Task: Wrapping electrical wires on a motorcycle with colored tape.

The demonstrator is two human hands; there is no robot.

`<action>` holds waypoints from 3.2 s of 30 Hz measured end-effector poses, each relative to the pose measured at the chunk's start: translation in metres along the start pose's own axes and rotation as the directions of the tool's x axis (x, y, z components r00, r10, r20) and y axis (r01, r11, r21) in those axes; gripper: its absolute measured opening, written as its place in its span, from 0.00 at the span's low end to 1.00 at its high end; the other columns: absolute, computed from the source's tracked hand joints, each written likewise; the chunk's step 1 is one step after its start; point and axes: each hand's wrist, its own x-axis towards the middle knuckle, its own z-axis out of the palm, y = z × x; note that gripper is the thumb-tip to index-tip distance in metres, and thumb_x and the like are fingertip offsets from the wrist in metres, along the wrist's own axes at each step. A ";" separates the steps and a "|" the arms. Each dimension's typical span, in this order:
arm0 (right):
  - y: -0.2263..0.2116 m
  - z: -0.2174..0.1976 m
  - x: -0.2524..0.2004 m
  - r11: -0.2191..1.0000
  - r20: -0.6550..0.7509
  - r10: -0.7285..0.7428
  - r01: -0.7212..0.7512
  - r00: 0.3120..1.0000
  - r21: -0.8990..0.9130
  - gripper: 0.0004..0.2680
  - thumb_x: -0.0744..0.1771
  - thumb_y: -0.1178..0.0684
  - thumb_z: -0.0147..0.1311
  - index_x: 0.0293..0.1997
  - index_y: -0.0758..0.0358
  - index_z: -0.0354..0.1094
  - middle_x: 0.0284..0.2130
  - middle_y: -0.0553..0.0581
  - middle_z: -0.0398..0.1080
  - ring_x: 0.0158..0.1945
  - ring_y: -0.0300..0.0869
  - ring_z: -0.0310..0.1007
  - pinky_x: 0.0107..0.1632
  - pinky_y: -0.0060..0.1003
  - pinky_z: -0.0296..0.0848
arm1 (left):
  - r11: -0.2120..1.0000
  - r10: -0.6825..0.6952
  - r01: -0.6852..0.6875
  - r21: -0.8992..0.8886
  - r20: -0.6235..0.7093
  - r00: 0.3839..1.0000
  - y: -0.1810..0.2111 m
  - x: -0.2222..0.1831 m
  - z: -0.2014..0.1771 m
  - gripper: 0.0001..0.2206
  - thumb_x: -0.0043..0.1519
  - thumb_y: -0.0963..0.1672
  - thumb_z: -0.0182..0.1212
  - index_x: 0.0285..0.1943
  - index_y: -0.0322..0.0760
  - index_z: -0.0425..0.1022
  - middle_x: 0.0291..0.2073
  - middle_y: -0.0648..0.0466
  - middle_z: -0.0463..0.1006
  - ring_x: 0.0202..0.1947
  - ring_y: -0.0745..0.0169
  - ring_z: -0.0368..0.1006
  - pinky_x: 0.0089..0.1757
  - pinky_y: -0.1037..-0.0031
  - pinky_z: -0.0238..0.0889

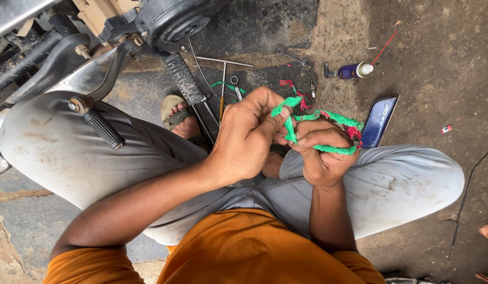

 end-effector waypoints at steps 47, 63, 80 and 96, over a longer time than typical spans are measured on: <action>0.013 -0.010 -0.016 0.854 0.133 0.239 -0.273 0.962 0.443 0.05 0.67 0.64 0.64 0.42 0.69 0.70 0.40 0.62 0.71 0.40 0.46 0.76 0.45 0.40 0.79 | 0.828 0.250 -0.431 0.359 0.451 0.857 0.033 0.002 -0.040 0.08 0.57 0.40 0.67 0.44 0.33 0.81 0.36 0.48 0.83 0.40 0.51 0.81 0.43 0.65 0.73; 0.019 -0.014 -0.020 0.820 0.085 0.271 -0.276 0.959 0.501 0.08 0.63 0.64 0.69 0.39 0.68 0.71 0.33 0.61 0.75 0.35 0.43 0.76 0.43 0.36 0.77 | 0.786 0.241 -0.465 0.407 0.492 0.837 0.029 0.002 -0.029 0.04 0.57 0.38 0.63 0.38 0.29 0.76 0.31 0.45 0.78 0.39 0.40 0.75 0.42 0.57 0.67; 0.015 -0.003 -0.001 0.671 0.133 0.584 -0.568 0.801 0.475 0.05 0.69 0.63 0.57 0.47 0.75 0.69 0.36 0.66 0.75 0.34 0.45 0.76 0.38 0.37 0.77 | 0.496 0.487 -0.565 0.659 0.328 0.810 0.001 -0.004 -0.018 0.10 0.53 0.40 0.63 0.42 0.29 0.75 0.40 0.41 0.77 0.41 0.42 0.73 0.42 0.59 0.68; 0.038 -0.022 -0.013 0.741 0.220 0.443 -0.493 0.869 0.455 0.06 0.68 0.65 0.58 0.49 0.72 0.70 0.40 0.66 0.75 0.38 0.50 0.80 0.40 0.41 0.81 | 0.938 0.042 -0.071 0.339 0.094 0.995 -0.006 0.007 -0.009 0.03 0.64 0.39 0.59 0.39 0.29 0.74 0.27 0.46 0.80 0.27 0.52 0.80 0.30 0.67 0.70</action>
